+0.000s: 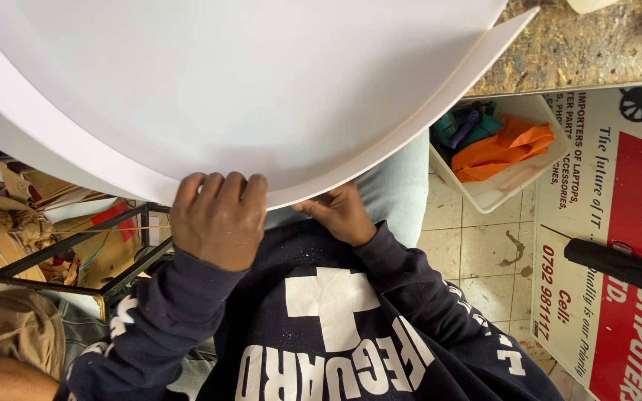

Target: The person applies a white plastic trim strip to the curved edge of a large white circular sheet. They use a white plastic scraper tool to press the trim firmly into place along the perimeter, working their way around the edge.

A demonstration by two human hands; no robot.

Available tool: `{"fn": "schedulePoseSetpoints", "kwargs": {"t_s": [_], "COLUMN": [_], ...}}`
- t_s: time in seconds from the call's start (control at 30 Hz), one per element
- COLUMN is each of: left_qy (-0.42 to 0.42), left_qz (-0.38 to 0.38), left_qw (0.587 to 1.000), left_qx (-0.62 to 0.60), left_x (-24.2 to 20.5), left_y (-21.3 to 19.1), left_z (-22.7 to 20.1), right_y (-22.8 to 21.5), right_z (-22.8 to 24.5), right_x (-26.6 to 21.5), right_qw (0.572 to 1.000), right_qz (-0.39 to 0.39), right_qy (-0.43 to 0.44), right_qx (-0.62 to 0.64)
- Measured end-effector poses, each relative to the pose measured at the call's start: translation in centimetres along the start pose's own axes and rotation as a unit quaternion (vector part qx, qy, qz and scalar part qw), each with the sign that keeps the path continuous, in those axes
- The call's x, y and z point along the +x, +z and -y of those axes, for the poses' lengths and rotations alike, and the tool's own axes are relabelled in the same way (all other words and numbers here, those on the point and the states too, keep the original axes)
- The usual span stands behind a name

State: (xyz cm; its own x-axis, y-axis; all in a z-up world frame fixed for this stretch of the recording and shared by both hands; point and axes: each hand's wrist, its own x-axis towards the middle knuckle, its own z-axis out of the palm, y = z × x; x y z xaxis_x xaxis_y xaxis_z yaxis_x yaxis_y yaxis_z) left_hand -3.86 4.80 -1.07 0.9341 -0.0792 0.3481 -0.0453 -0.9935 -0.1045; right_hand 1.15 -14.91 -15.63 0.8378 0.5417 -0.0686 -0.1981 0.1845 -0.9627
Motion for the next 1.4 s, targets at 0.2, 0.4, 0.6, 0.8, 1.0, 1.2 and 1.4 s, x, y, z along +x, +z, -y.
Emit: {"fn": "schedulePoseSetpoints", "kwargs": {"t_s": [0.2,0.4,0.6,0.8,1.0,1.2,1.4], "left_qy": [0.019,0.068,0.11,0.16,0.146,0.165,0.152], "left_qz": [0.05,0.118,0.184,0.141,0.171,0.121,0.104], "left_qw": [0.998,0.99,0.977,0.977,0.974,0.979,0.983], "left_qx": [-0.017,-0.024,-0.008,0.017,0.016,0.0,0.005], "left_x": [-1.9,-5.2,-5.5,-5.9,-5.5,-6.2,-6.2], "left_y": [-0.3,-0.1,-1.5,-1.0,-2.2,-1.2,0.2], "left_z": [4.2,10.0,14.3,18.0,19.8,18.2,13.3], "right_y": [5.9,10.3,11.4,16.7,19.9,18.9,13.4], "right_z": [0.4,0.1,0.0,-1.0,-1.6,0.0,-1.3], "right_x": [1.2,0.7,0.4,2.3,3.3,2.4,0.7], "right_qw": [0.987,0.974,0.947,0.936,0.949,0.988,0.984], "right_qz": [0.161,0.192,0.178,0.214,0.185,0.05,0.107], "right_qy": [0.025,0.074,0.162,0.138,0.123,0.09,0.037], "right_qx": [0.014,0.095,0.214,0.242,0.226,0.117,0.141]}}
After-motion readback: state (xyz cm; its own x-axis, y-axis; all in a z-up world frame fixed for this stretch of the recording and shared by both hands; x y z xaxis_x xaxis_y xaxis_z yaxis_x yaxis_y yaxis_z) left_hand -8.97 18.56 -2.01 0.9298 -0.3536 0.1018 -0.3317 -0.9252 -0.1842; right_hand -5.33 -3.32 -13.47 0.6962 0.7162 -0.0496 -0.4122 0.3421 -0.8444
